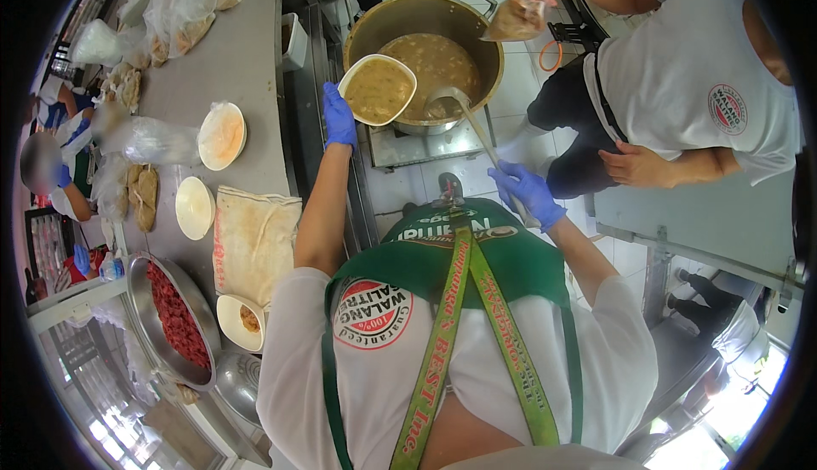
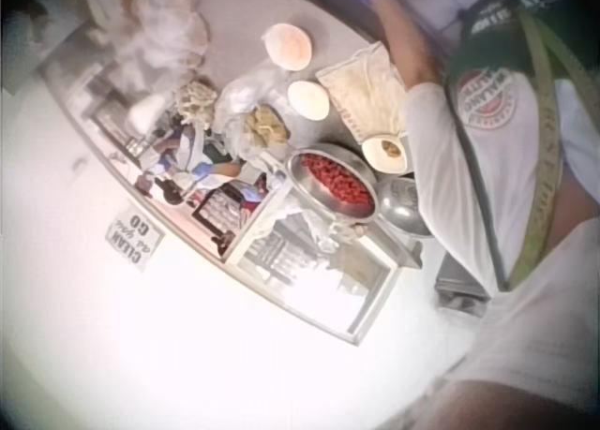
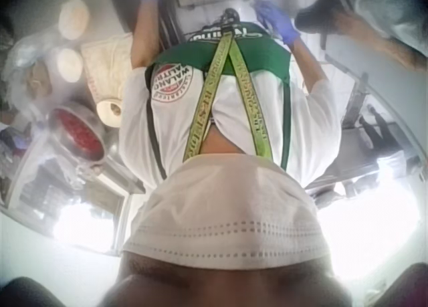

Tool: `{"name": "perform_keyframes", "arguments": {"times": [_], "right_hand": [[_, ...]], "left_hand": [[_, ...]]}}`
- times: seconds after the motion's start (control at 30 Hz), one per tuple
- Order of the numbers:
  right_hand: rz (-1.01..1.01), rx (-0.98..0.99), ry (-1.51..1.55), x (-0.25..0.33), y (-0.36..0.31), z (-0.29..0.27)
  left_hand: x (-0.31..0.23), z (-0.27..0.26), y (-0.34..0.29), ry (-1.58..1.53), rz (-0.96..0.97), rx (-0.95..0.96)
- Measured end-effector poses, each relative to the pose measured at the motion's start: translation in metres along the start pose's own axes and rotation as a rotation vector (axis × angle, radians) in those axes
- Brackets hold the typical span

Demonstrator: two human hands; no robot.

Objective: The person ladles a thick soup from a large pot into disposable bowls and places them on a stainless steel counter. They also handle plastic bags and other bowls while working alongside other staff in a busy kitchen.

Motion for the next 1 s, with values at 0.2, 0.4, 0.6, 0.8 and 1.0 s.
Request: {"name": "perform_keyframes", "arguments": {"times": [0.2,0.4,0.6,0.8,1.0], "right_hand": [[0.037,-0.009,0.052,0.005,0.002,-0.010],[-0.448,0.089,-0.478,-0.004,0.007,-0.011],[-0.840,-0.041,-1.084,-0.003,-0.029,0.001],[-0.564,0.058,-0.690,0.004,-0.034,0.005],[-0.572,0.152,-0.596,-0.024,-0.010,0.007]], "left_hand": [[-0.017,0.023,-0.007,0.091,-0.031,-0.006],[-0.001,-0.001,-0.002,0.077,0.037,0.045],[0.000,-0.007,-0.014,0.194,0.048,0.038],[0.027,-0.016,0.007,0.310,0.054,-0.089],[0.016,-0.017,0.002,0.104,-0.038,0.036]]}}
Point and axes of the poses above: each hand's wrist, its own y-axis towards the middle knuckle, its own z-axis out of the palm, x = y × z, the point moved 5 cm from there along y, towards the middle knuckle, and after that the axes turned 2 degrees about x, right-handed, at the moved point
